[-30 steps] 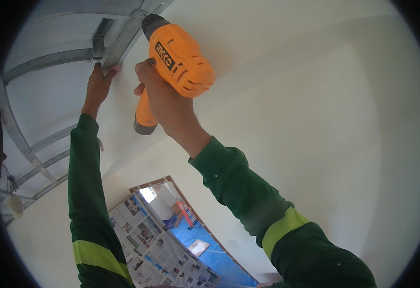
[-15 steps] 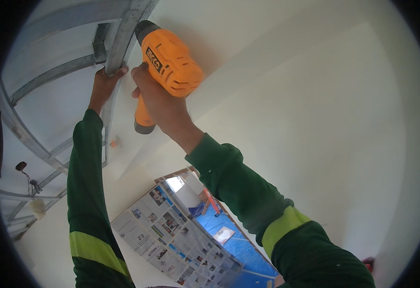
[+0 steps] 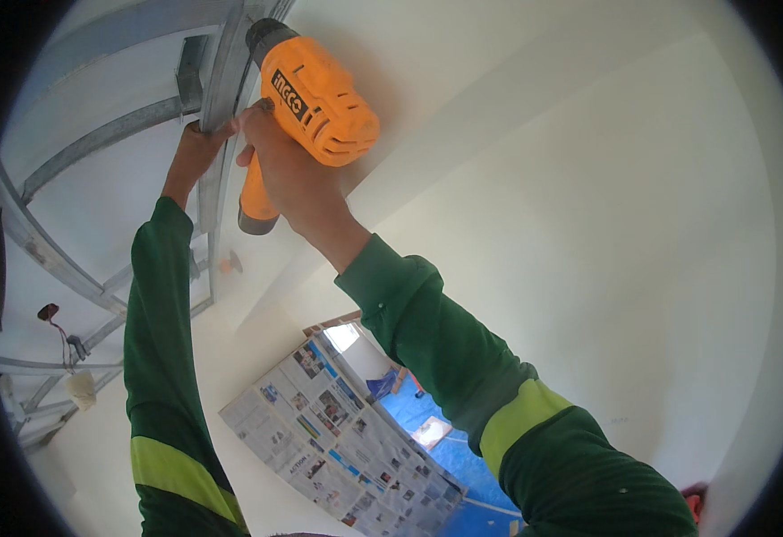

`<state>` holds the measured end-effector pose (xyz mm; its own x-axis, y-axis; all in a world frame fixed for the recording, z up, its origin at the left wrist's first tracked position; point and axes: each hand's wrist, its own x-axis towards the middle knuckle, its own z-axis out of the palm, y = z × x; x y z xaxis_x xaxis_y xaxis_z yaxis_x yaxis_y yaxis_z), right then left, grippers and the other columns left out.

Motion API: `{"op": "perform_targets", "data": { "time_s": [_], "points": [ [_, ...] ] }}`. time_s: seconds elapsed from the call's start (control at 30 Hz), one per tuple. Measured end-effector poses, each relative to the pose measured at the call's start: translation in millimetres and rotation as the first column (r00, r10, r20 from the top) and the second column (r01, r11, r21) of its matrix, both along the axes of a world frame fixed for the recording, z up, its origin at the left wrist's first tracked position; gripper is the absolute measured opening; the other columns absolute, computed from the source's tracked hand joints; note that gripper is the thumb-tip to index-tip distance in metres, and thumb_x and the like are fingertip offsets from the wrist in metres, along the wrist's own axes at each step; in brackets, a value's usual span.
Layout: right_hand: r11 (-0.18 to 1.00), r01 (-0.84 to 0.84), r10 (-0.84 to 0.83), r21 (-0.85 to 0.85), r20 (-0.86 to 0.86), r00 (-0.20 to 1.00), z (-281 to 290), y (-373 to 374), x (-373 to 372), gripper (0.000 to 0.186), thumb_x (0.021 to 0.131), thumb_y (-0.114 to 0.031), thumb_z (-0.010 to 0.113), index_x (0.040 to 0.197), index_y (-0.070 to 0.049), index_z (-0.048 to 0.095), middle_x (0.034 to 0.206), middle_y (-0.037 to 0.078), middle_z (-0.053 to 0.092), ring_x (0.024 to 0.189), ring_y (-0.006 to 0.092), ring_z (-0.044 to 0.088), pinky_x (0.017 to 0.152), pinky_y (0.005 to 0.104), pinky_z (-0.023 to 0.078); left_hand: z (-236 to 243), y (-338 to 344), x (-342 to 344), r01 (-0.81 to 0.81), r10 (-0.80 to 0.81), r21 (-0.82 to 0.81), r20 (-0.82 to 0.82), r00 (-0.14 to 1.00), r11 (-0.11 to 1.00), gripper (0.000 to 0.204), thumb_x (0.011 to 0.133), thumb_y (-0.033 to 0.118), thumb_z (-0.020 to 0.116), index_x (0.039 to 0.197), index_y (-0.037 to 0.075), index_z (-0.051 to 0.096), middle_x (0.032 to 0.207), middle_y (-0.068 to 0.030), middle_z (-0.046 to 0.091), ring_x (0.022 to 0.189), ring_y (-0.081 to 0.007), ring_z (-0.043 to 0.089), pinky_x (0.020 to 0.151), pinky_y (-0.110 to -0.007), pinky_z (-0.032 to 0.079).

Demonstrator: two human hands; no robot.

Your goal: The person cuts metal channels with shears and fastens them to the ceiling using a cordless drill and a screwdriver. They repeatedly position, cut, and secure multiple metal strips along the ceiling framework.

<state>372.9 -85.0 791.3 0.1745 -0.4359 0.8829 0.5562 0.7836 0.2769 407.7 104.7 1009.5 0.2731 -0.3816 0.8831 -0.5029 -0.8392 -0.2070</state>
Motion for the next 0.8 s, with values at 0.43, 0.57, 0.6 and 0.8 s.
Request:
{"op": "perform_targets", "data": {
  "time_s": [0.43,0.57,0.6,0.8],
  "points": [
    [0.988,0.144,-0.147,-0.052,-0.056,0.988,-43.7,-15.0,-9.1,0.009,0.099,-0.012,0.075,0.102,-0.007,0.069,0.085,0.003,0.068,0.075,0.0160,0.072,0.073,0.0346,0.060,-13.0,-3.3,10.3,0.023,-0.024,0.007,0.275,0.961,1.000,0.099,0.079,0.074,0.090,0.115,-0.017,0.070,0.103,-0.0260,0.078,0.095,-0.0305,0.076,0.086,-0.041,0.060],
    [0.966,0.205,-0.226,-0.159,-0.134,0.965,-93.9,-35.5,-16.7,0.006,0.101,-0.010,0.072,0.101,-0.006,0.068,0.087,0.003,0.068,0.077,0.0152,0.072,0.074,0.0337,0.060,-23.9,-1.1,21.2,0.171,-0.152,-0.024,0.343,0.927,0.985,0.095,0.079,0.074,0.089,0.110,-0.013,0.070,0.098,-0.0226,0.078,0.091,-0.0312,0.075,0.083,-0.042,0.060],
    [0.968,0.190,-0.209,-0.166,-0.107,0.972,-105.6,-41.4,-19.0,0.005,0.101,-0.009,0.071,0.100,-0.006,0.068,0.087,0.003,0.068,0.077,0.0150,0.072,0.074,0.0337,0.060,-25.5,-2.8,22.7,0.172,-0.148,-0.039,0.344,0.927,0.984,0.094,0.079,0.075,0.089,0.109,-0.012,0.070,0.095,-0.0218,0.077,0.089,-0.0316,0.075,0.083,-0.043,0.060],
    [0.873,0.318,-0.401,-0.370,-0.172,0.900,-156.0,-88.2,-33.2,0.019,0.102,-0.003,0.064,0.120,-0.002,0.059,0.085,0.005,0.066,0.081,0.0182,0.072,0.084,0.0369,0.060,-36.1,-17.9,30.3,-0.049,0.225,-0.300,0.589,0.776,0.953,0.105,0.073,0.085,0.085,0.112,-0.011,0.065,0.105,-0.0246,0.074,0.102,-0.0395,0.072,0.090,-0.053,0.058]
  ]
}}
